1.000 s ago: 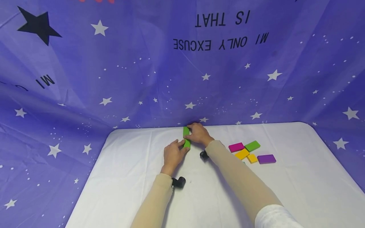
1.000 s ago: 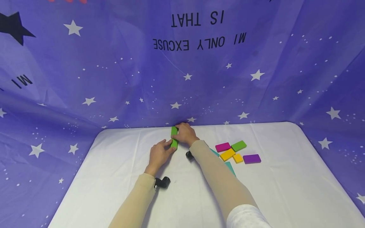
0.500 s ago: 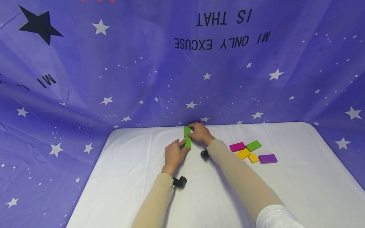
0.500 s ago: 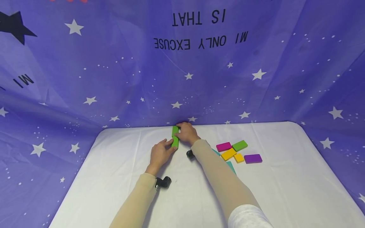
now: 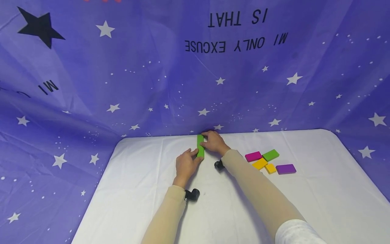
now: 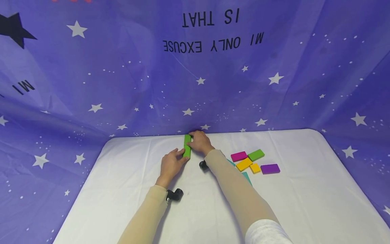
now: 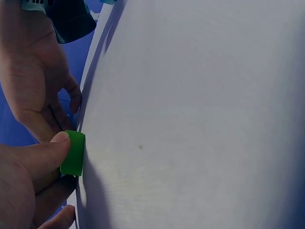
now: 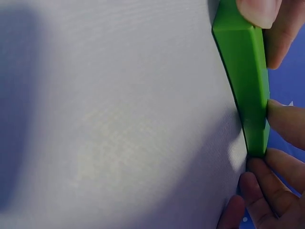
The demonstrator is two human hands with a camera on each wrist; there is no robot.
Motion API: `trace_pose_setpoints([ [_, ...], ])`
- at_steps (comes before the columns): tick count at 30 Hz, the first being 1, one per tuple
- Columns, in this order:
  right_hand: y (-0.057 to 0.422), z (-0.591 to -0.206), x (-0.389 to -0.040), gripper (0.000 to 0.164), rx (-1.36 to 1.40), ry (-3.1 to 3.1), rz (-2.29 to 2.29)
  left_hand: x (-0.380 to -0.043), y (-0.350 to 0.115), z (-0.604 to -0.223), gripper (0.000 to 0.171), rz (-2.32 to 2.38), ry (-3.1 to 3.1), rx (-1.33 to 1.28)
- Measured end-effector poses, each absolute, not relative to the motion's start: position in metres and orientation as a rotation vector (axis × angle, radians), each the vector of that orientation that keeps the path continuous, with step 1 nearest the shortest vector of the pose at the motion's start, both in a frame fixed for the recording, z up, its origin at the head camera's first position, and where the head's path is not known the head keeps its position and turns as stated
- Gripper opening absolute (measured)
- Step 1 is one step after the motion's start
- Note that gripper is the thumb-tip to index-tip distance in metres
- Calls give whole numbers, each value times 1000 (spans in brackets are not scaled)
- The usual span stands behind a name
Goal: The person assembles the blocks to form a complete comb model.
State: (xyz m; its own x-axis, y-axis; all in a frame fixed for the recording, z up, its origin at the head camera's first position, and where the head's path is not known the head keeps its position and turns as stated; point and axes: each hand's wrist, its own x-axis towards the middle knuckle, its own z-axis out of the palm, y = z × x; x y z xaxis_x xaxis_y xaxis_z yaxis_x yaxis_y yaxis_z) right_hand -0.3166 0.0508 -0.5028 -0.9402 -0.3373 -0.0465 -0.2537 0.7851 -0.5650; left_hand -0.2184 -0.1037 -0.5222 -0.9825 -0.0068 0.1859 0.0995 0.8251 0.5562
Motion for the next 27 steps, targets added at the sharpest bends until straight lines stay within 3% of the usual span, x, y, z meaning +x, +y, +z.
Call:
trace_pose_setpoints([
  [12,58,-499,-311,62,-517,2828,-966,-221,-107,-512,46,-886,-2873,-91],
  [27,131,-472,-278,57,-514,2669,-1454,-241,-122,-503,50,-1191,-2795,-227],
])
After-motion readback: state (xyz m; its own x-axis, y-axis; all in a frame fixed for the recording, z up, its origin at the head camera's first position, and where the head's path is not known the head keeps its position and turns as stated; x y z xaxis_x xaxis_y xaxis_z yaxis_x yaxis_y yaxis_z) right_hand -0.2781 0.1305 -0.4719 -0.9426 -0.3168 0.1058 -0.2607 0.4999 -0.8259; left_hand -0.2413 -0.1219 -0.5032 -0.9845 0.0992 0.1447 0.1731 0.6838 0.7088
